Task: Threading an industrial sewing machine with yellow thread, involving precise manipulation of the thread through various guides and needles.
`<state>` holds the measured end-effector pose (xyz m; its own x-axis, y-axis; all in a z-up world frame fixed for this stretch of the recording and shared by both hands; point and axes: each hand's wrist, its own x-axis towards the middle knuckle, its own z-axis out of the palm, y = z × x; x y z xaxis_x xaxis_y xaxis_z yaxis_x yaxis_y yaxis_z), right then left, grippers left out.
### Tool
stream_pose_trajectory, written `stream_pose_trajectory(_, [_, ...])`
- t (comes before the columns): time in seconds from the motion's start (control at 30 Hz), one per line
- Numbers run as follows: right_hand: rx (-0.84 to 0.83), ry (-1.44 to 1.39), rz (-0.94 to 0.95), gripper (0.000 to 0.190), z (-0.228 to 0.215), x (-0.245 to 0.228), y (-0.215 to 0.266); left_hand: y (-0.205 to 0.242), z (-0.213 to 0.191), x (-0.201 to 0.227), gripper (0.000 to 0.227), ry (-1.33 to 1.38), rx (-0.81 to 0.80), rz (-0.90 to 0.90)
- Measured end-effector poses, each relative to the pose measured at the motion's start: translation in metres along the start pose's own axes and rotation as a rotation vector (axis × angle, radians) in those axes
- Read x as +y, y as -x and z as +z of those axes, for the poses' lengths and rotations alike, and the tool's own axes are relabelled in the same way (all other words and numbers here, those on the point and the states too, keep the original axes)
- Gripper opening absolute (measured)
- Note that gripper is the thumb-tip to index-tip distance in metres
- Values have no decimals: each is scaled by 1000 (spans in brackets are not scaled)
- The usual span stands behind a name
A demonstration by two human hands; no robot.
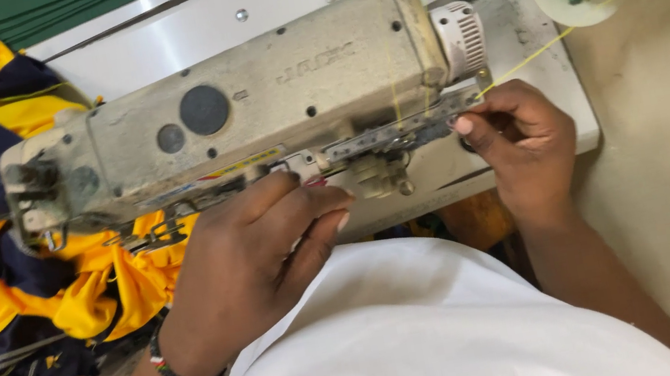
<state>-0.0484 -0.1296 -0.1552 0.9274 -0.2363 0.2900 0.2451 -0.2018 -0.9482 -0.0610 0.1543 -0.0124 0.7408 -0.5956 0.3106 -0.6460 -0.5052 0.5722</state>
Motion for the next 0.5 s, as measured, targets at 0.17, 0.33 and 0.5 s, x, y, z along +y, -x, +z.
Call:
stream_pose_trajectory(0.17, [-21, -27, 23, 14, -5, 9, 2, -1, 6, -2, 12, -54, -3, -15])
stream_pose_trajectory(0.33, [-7, -73, 80, 26, -11, 5, 0, -3, 8, -2, 11, -82, -4, -30])
stream_pose_trajectory(0.5, [-65, 3, -54, 15, -9, -2, -6, -7, 10, 1, 10, -64, -20, -15])
